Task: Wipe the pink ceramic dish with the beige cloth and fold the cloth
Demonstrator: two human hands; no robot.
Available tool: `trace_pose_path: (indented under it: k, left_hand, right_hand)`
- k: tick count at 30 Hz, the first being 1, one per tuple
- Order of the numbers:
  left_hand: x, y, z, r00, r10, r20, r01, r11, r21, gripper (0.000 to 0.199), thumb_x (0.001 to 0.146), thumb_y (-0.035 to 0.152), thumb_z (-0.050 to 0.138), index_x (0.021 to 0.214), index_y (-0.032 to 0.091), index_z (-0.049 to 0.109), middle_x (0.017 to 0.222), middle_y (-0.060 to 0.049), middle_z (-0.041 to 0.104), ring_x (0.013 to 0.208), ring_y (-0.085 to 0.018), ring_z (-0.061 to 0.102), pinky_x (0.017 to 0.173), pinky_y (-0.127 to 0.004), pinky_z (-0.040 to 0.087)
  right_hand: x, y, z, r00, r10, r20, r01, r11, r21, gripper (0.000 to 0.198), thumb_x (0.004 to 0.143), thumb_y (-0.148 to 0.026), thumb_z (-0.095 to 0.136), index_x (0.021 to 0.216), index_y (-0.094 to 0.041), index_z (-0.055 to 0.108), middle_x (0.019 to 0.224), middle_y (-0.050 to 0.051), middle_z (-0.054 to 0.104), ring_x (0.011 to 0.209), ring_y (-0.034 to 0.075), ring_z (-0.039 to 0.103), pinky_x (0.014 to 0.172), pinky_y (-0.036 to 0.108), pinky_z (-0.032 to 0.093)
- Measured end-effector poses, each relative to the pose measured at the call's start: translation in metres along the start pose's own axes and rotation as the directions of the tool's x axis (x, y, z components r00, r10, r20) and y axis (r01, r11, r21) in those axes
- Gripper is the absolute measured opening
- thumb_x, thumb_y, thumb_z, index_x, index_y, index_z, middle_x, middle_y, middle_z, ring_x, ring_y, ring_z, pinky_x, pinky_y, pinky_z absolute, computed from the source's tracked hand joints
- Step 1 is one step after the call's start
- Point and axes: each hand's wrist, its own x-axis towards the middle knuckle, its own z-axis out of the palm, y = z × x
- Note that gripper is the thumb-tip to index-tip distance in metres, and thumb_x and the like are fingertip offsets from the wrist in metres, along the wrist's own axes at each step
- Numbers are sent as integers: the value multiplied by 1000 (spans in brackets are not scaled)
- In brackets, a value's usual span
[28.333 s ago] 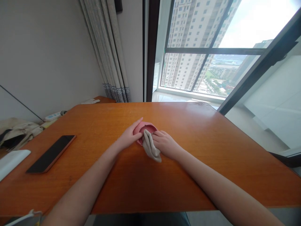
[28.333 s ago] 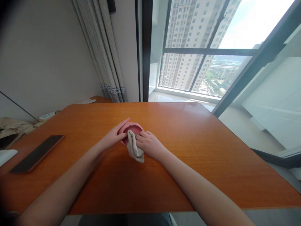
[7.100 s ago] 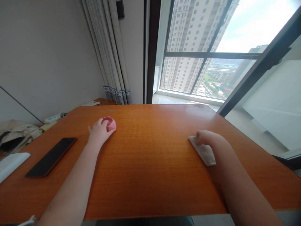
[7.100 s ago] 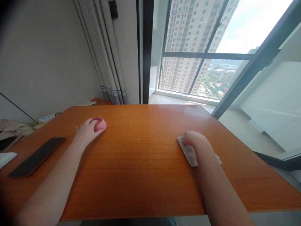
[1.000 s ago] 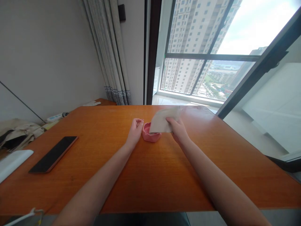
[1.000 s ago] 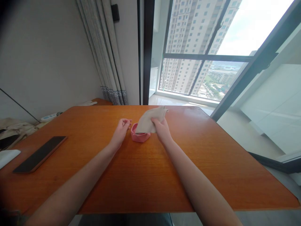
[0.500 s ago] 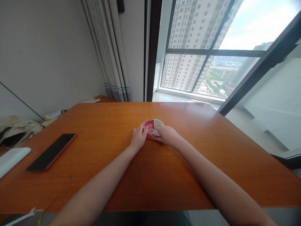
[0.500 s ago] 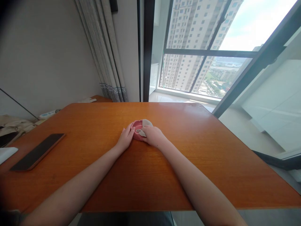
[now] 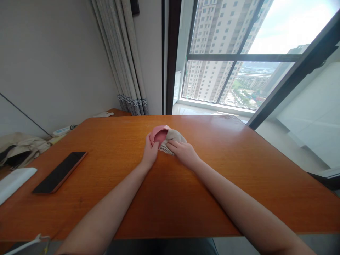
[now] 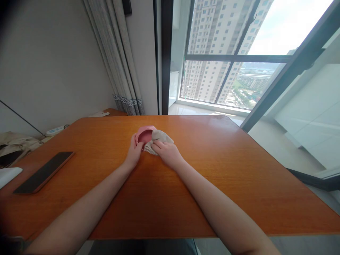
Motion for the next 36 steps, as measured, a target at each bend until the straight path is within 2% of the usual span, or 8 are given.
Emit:
trace_pose_path:
  k: [7, 10, 13, 17, 23, 27, 31, 36]
  left_hand:
    - [11, 13, -15, 988, 69, 135, -103, 959, 265, 26, 77, 23, 49, 103, 19, 52, 101, -3, 59, 93, -18, 56, 87, -32, 44]
    - [10, 14, -16, 994, 8, 108, -39, 959, 280, 37, 80, 35, 53, 112, 19, 48, 95, -4, 61, 88, -19, 59, 84, -36, 46]
    - [0, 15, -8, 996, -39, 79, 22, 979, 202, 58, 79, 43, 56, 128, 19, 35, 98, -6, 61, 90, -21, 61, 85, -39, 47]
    - [-17, 13, 10, 996, 86, 11, -87, 991, 101, 63, 77, 35, 60, 130, 19, 30, 134, -12, 43, 123, -22, 45, 105, -35, 35]
    - [4, 1, -5, 1000, 27, -4, -26, 989, 143, 33, 80, 26, 48, 112, 19, 45, 119, -7, 54, 114, -19, 51, 104, -36, 36]
    - [7, 0, -9, 1000, 20, 3, -20, 981, 195, 38, 79, 30, 52, 114, 19, 45, 123, -9, 52, 117, -21, 50, 103, -36, 37]
    - [-17, 0, 14, 999, 13, -41, -12, 999, 36, 55, 82, 39, 52, 129, 22, 29, 133, -11, 46, 121, -20, 48, 100, -34, 40]
    - [-18, 0, 15, 993, 50, -103, -47, 998, 33, 41, 85, 37, 47, 121, 19, 36, 125, -11, 50, 116, -19, 50, 102, -34, 37]
  right_hand:
    - [-3, 0, 3, 987, 39, -158, -38, 999, 7, 22, 91, -17, 45, 102, -25, 63, 136, 5, 51, 120, 26, 44, 99, 47, 33]
    - [1, -14, 9, 985, -57, -162, 66, 997, 49, 23, 92, -16, 42, 88, -21, 64, 116, 7, 63, 115, 21, 51, 109, 45, 26]
    - [4, -19, 14, 986, -84, -143, 99, 990, 101, 26, 91, -14, 39, 87, -20, 64, 86, 5, 67, 92, 16, 60, 110, 38, 28]
    - [1, -18, 14, 981, 0, -196, 31, 987, 156, 26, 87, -12, 40, 101, -18, 62, 89, 5, 66, 88, 17, 59, 108, 37, 32]
    - [3, -5, 5, 974, -163, -156, 183, 975, 123, 25, 91, -15, 40, 101, -20, 62, 105, 7, 64, 104, 18, 55, 107, 39, 34]
    - [3, 4, 4, 975, -147, -164, 166, 980, 111, 28, 94, -14, 36, 98, -20, 63, 97, 6, 65, 102, 17, 56, 112, 43, 27]
    - [3, -2, 8, 984, -62, -166, 96, 975, 199, 28, 93, -15, 36, 95, -21, 63, 86, 5, 65, 92, 17, 59, 111, 42, 31]
    - [6, -12, 8, 981, -123, -153, 151, 970, 190, 27, 91, -12, 38, 99, -18, 63, 89, 6, 66, 94, 17, 59, 112, 40, 30]
